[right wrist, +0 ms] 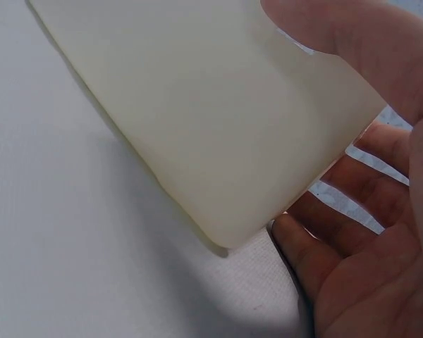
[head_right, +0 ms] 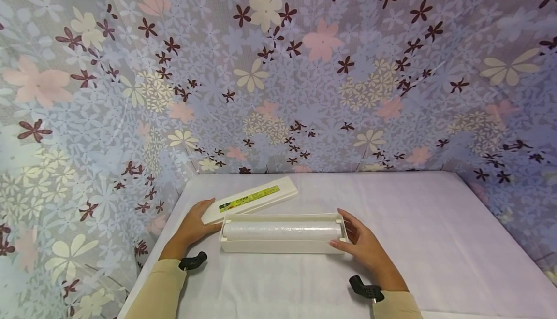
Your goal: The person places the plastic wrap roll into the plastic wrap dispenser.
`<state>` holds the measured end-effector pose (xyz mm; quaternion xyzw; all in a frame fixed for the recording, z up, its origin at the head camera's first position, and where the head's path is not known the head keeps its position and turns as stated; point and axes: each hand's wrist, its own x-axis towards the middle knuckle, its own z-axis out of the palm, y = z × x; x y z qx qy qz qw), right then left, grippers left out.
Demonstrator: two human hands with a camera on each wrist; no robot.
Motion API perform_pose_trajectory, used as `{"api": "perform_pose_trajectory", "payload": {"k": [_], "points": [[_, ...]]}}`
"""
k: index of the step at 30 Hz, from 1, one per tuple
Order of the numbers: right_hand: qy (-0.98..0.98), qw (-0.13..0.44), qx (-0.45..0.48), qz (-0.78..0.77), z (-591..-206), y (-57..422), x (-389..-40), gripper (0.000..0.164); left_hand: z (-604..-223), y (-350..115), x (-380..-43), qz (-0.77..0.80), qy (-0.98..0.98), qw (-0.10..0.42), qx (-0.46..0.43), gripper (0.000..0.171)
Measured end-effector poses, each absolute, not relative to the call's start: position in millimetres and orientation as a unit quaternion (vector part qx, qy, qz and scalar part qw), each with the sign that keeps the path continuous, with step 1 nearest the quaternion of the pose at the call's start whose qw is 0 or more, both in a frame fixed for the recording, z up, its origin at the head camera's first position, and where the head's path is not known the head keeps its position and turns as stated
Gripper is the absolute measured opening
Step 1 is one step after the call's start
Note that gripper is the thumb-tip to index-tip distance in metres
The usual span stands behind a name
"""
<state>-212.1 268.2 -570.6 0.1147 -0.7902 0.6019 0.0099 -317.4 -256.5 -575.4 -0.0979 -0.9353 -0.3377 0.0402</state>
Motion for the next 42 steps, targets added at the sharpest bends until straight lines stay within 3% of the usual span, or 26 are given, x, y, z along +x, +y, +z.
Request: {"api": "perform_pose_trajectory", "payload": {"k": [26,42], "points": [[-0.796,0.015,0.117,0.594,-572,269,-214,0.099,-566,-256,-309,-0.377,-0.918,0.086,-0.085,0.105],[-0.793,0.011,0.114,0.598,-573,270,-214,0.1,-561,-256,-307,-0.416,-0.894,0.144,-0.088,0.093]]}}
